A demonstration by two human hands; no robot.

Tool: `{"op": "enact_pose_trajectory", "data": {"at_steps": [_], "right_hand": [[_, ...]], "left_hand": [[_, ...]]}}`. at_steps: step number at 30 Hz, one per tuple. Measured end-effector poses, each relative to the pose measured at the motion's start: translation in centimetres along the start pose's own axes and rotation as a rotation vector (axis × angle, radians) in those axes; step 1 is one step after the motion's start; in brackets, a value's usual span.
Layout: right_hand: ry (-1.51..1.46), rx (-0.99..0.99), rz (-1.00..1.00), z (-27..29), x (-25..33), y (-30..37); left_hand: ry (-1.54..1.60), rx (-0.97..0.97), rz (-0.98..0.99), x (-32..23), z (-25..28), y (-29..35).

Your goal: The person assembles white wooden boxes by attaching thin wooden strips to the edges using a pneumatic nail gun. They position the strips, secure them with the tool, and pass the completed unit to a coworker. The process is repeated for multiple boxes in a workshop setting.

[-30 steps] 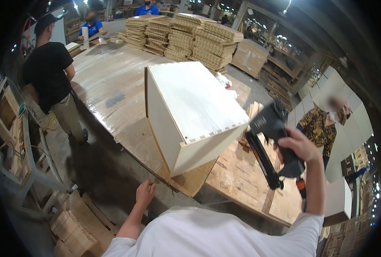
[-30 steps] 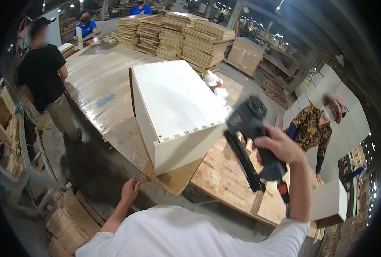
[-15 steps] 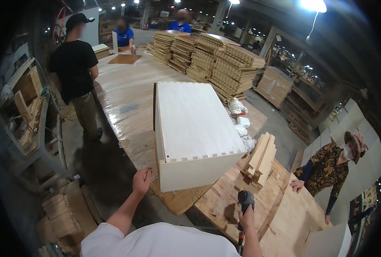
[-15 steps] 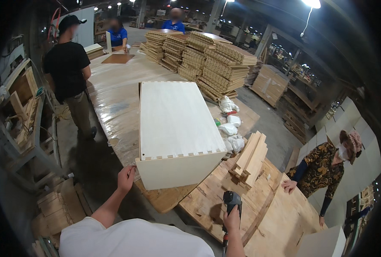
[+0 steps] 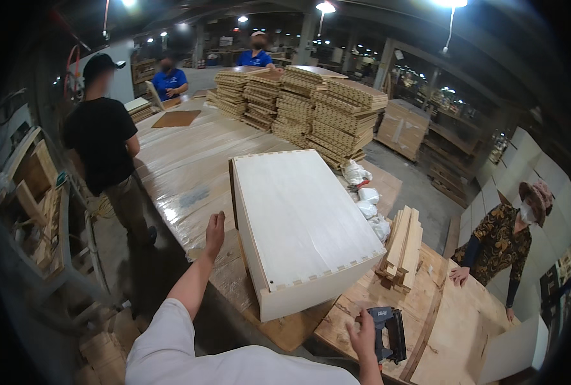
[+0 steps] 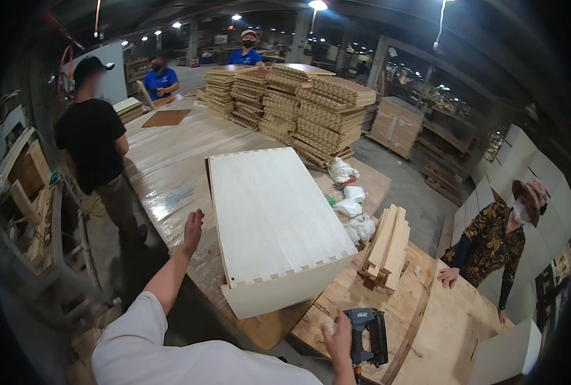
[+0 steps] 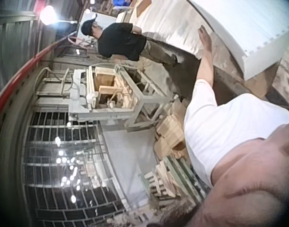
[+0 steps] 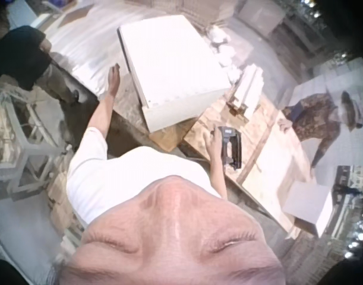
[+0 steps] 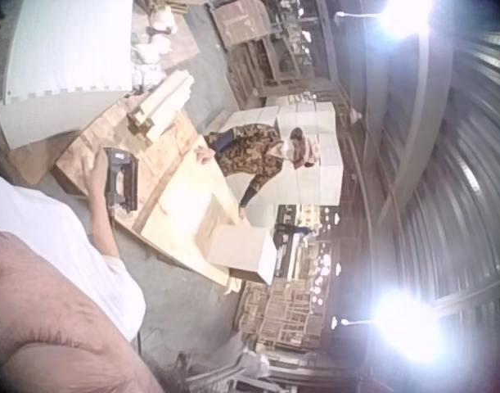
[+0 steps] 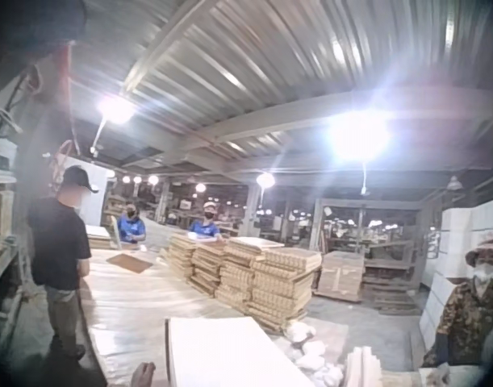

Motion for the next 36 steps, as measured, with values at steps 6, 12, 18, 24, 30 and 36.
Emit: {"op": "enact_pose_trajectory", "data": {"at_steps": [6,12,18,24,30,36], "right_hand": [[-0.314,-0.007,0.128,-8.2,9.9,-1.7],[-0.311,0.012,0.247,-11.1,10.2,0.2],[-0.390,-0.056,0.235,-12.4,7.4,0.4],[-0.845,-0.058,0.028,-8.4,8.2,-3.4],[-1.080,0.116,0.098,4.8,8.4,-11.8],[-1.445,0.421,-0.209,3.4,5.2,-20.2]], "left_hand": [[0.100,0.129,-0.201,-0.1,-2.7,-7.0],[-0.026,0.200,-0.260,1.4,-3.4,-6.7],[0.365,0.077,-0.090,3.7,2.0,0.7],[-0.022,-0.296,0.046,-1.0,8.7,12.2],[-0.904,-0.011,-0.115,-19.3,5.2,13.9],[-1.249,0.081,0.077,-20.5,4.7,15.0]]}}
Point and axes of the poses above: each hand's wrist, its own y-axis away from the middle knuckle, its own z-axis out of the back of the hand, x = y × z, the point moved 3 cm from there along -y, towards the middle knuckle, and after that the axes turned 5 degrees about x, right-handed, at the moved point
